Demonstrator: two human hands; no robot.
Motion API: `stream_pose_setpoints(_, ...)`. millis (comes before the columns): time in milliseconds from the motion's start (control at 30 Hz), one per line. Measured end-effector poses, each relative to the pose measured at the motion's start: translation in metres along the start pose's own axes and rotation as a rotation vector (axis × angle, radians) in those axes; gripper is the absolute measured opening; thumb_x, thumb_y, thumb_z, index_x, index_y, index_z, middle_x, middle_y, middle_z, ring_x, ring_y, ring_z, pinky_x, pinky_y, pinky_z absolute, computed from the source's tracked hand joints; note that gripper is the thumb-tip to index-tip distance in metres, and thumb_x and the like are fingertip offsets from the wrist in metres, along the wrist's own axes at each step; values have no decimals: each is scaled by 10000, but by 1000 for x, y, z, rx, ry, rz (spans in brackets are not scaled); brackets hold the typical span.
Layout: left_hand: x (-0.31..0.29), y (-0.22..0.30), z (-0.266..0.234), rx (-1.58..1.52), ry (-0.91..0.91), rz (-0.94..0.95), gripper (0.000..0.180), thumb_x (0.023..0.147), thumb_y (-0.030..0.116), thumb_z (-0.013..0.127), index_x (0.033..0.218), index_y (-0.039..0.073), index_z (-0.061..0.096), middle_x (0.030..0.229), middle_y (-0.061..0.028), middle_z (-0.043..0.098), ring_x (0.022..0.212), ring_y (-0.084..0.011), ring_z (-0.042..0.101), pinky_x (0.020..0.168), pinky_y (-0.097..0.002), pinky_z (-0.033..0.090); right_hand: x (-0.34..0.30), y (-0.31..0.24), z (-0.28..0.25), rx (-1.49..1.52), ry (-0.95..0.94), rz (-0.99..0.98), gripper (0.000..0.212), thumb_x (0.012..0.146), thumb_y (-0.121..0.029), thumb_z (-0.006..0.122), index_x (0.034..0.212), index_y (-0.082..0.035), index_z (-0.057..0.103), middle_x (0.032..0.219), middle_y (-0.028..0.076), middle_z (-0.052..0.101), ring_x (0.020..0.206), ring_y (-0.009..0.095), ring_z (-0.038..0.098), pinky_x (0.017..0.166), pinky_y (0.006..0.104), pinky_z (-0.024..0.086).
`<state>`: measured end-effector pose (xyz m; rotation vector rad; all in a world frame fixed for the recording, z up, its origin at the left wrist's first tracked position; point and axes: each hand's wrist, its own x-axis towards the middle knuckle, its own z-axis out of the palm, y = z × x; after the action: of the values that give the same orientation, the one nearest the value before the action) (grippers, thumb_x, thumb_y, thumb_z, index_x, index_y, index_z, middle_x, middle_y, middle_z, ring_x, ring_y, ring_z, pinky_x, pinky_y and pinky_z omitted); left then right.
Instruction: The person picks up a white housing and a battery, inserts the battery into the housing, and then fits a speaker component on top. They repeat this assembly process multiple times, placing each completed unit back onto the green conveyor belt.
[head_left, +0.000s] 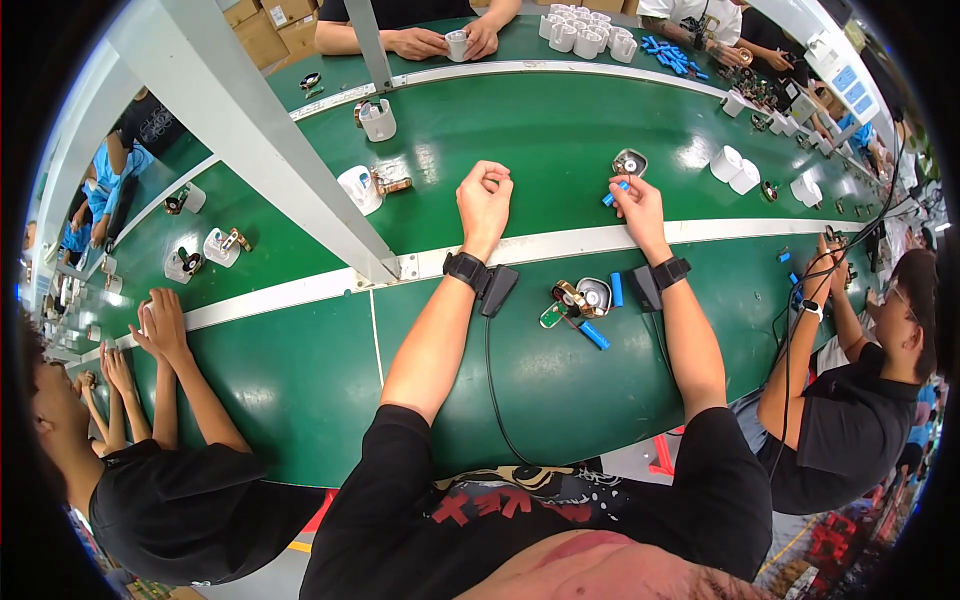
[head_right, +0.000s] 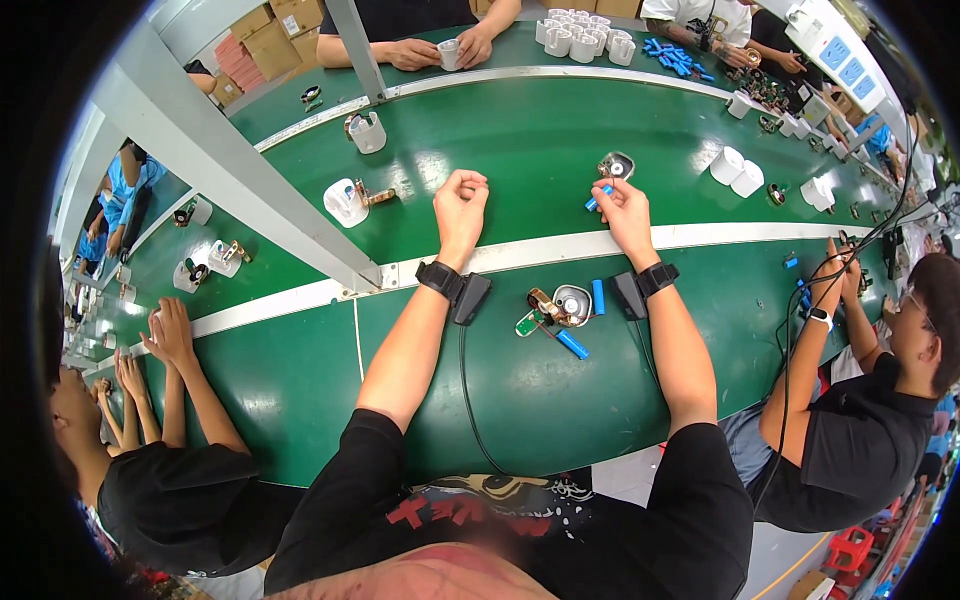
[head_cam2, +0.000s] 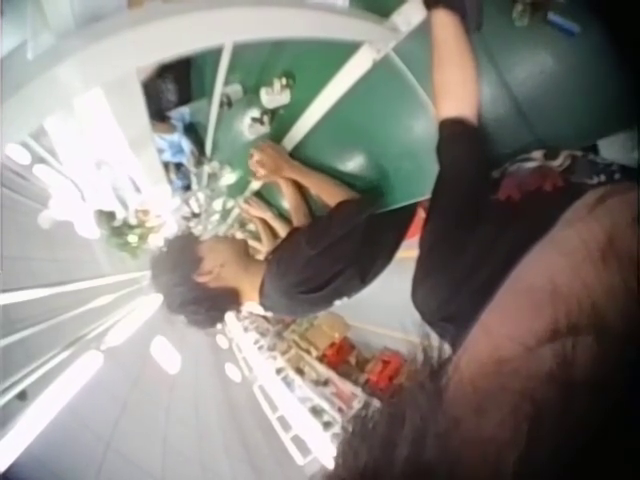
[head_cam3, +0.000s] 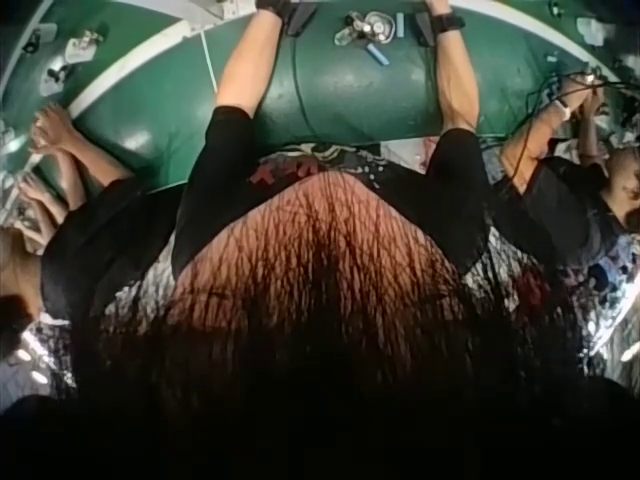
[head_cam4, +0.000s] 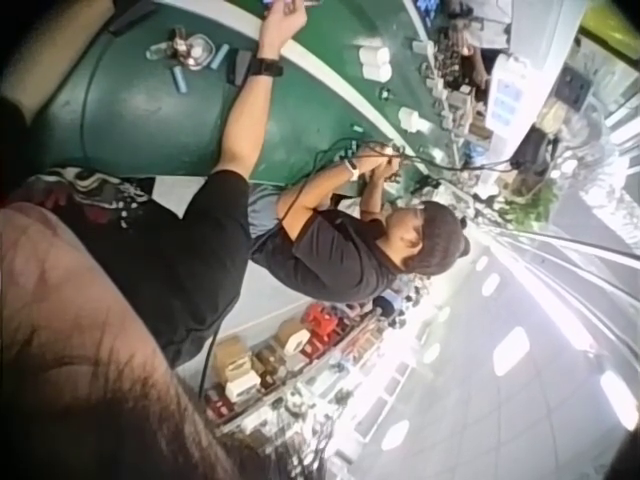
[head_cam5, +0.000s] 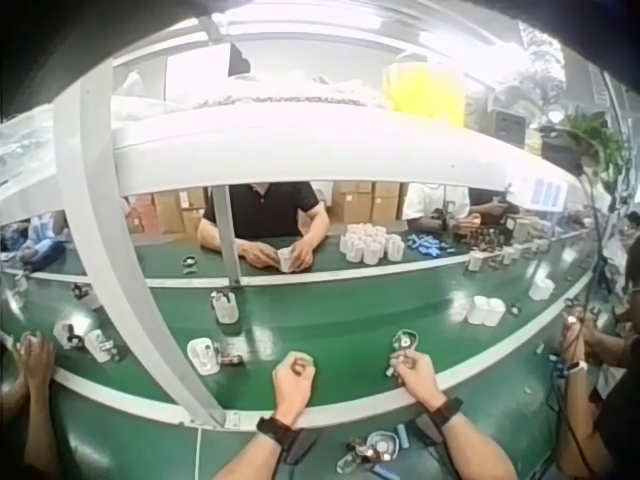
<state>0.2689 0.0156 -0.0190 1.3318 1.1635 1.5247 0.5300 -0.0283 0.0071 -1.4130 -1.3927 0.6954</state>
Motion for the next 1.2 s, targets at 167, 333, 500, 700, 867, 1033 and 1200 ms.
stream_pose_setpoints(167, -1, 2, -1, 2, 0, -5, 77, 815, -15, 613, 878, 6, 654, 780, -15, 642, 647, -62, 539, 592, -233, 463, 0, -1, 0, -50, -2, 18, 174, 911, -127, 656, 1016, 11, 668, 682, -13, 603, 579, 38, 533, 510, 199, 423)
stream_pose_setpoints(333, -2, 2, -2, 3, 0, -9, 76, 819, -15, 616, 881, 6, 655, 777, -17, 639, 648, -63, 541, 595, -229, 462, -1, -2, 1, -15, 14, 20, 172, 913, -123, 652, 1021, 11, 668, 692, -14, 604, 598, 40, 541, 526, 200, 429)
stream_pose_setpoints(500, -1, 2, -1, 6, -5, 3, 78, 818, -15, 619, 883, 8, 656, 775, -16, 637, 647, -63, 541, 597, -228, 462, -2, -3, -2, 23, 76, -13, 154, 927, -124, 633, 998, 10, 648, 734, 5, 625, 634, 48, 558, 545, 205, 444)
stream_pose_setpoints(700, 1, 3, -3, 29, -2, 23, 81, 816, -1, 622, 888, 8, 658, 782, -21, 646, 669, -69, 561, 618, -236, 474, 14, 1, -23, 106, 461, -139, 128, 957, -124, 579, 1001, -5, 560, 890, 83, 672, 729, 97, 611, 613, 231, 486)
stream_pose_setpoints(867, 0, -2, 2, 16, 14, 85, 89, 794, 13, 626, 873, 31, 664, 745, -26, 656, 631, -93, 571, 597, -264, 485, 57, 33, -110, -308, 951, -434, 210, 945, -147, 590, 1009, -11, 444, 1086, 196, 649, 898, 322, 652, 782, 393, 521)
stream_pose_setpoints(1033, 0, -1, 0, 5, 6, 29, 90, 797, 14, 625, 876, 30, 663, 746, -26, 657, 635, -94, 574, 602, -266, 489, 61, 30, -152, -987, 853, -169, 273, 884, -136, 652, 1018, -19, 445, 1028, 213, 652, 924, 397, 634, 797, 431, 496)
stream_pose_setpoints(1200, 0, -2, 1, 23, 6, 43, 82, 795, 16, 630, 871, 29, 660, 742, -27, 655, 635, -94, 575, 603, -268, 491, 60, 29, -145, -952, 557, -177, 262, 830, -101, 691, 967, -37, 477, 890, 171, 646, 850, 389, 626, 734, 423, 484)
